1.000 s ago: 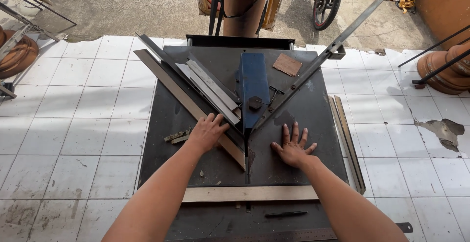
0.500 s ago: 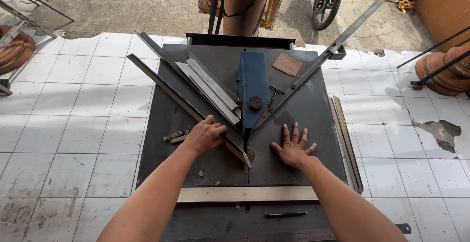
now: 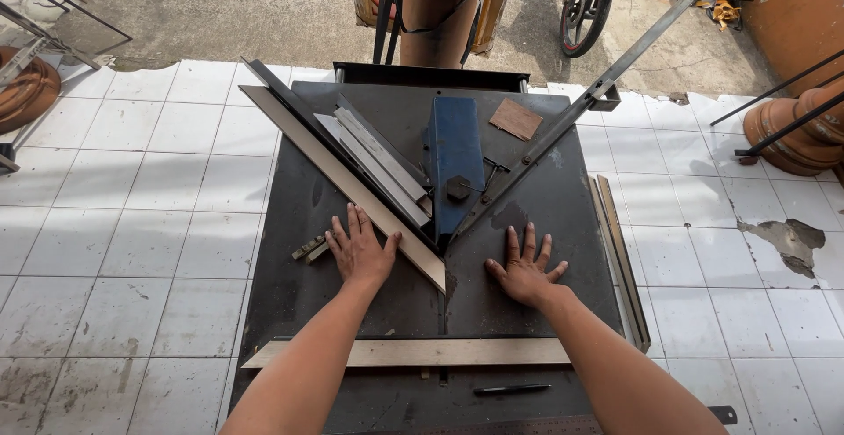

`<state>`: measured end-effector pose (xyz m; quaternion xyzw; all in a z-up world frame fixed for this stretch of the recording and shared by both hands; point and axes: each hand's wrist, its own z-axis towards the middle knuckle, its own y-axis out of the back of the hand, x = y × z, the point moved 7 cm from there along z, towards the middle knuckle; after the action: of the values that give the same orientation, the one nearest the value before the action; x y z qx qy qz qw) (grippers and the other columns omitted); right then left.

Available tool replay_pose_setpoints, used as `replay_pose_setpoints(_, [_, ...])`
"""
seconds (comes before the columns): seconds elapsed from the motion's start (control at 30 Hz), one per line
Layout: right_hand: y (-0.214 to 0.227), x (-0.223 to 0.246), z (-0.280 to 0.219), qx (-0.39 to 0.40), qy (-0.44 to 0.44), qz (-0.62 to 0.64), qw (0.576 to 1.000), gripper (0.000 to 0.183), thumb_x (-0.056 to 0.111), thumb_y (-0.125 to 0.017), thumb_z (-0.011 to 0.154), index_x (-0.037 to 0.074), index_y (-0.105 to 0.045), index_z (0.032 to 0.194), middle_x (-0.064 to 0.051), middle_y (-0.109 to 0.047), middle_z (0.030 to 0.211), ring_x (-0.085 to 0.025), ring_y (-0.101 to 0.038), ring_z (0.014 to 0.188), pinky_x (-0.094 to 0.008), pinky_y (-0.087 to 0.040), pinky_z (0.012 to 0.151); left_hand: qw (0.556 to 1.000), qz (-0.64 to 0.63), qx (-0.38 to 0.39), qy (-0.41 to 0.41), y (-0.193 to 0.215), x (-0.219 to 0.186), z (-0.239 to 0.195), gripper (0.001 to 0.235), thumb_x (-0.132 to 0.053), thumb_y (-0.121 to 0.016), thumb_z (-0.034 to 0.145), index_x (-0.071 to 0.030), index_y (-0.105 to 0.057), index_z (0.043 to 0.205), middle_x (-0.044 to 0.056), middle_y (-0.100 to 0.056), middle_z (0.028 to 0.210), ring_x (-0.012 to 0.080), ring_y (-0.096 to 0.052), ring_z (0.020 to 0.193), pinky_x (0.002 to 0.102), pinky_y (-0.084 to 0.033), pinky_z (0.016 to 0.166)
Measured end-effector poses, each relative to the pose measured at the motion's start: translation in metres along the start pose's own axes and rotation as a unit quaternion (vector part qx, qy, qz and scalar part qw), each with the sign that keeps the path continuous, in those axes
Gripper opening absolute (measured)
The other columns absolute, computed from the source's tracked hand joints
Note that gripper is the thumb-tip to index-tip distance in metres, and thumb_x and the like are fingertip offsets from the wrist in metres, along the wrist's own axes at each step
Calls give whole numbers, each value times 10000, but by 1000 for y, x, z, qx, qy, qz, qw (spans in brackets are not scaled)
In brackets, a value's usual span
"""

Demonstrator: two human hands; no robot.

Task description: Cutting frame moldings to specific lengths using a manual miter cutting machine.

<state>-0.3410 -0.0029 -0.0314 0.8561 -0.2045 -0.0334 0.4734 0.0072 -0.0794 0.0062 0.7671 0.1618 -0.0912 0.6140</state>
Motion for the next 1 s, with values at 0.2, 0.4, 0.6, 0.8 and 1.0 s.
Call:
replay_pose_setpoints(0.2, [-3, -3, 6, -6, 6, 2, 1000, 950, 803, -349, 1107, 388, 143, 1807, -83, 298, 1869, -500, 311, 1669, -910, 76, 1196, 999, -38, -18, -5, -22, 12, 12, 1001, -661, -509, 1104, -97, -112, 1829, 134, -62, 1913, 478, -38, 1714, 668, -12, 1369])
replay_pose_setpoints(0.4, [-3, -4, 5, -9, 11, 7, 1000, 944, 786, -346, 1115, 384, 154, 1808, -89, 312, 1864, -507, 324, 1661, -920, 77, 1186, 999, -46, -9, -7, 7, 1, -3, 1130, -631, -663, 1007, -119, -88, 1834, 100, -71, 1919, 469, -99, 1713, 653, -100, 1385])
replay_pose_setpoints(0.6, [-5, -6, 8, -15, 9, 3, 1000, 948, 799, -353, 1106, 390, 136, 1808, -83, 301, 1868, -502, 321, 1663, -920, 74, 1184, 1000, -25, -3, -16, 14, -2, -8, 1137, -647, -664, 982, -153, -109, 1843, 51, -98, 1925, 454, -111, 1720, 644, -144, 1378])
replay_pose_setpoints(0.8, [-5, -6, 7, -20, 12, 3, 1000, 945, 800, -346, 1105, 393, 136, 1809, -84, 295, 1869, -503, 311, 1666, -920, 64, 1188, 1000, -25, -5, -10, 3, 2, 0, 1161, -676, -647, 952, -176, -99, 1846, 18, -72, 1929, 448, -105, 1722, 641, -160, 1384])
replay_pose_setpoints(1.0, [-5, -6, 9, -15, 11, 3, 1000, 954, 794, -357, 1106, 382, 137, 1810, -89, 305, 1867, -509, 321, 1661, -925, 75, 1177, 1000, -16, 7, 3, 1, 1, 2, 1142, -654, -626, 966, -190, -69, 1849, -3, -41, 1931, 450, -90, 1722, 633, -141, 1391])
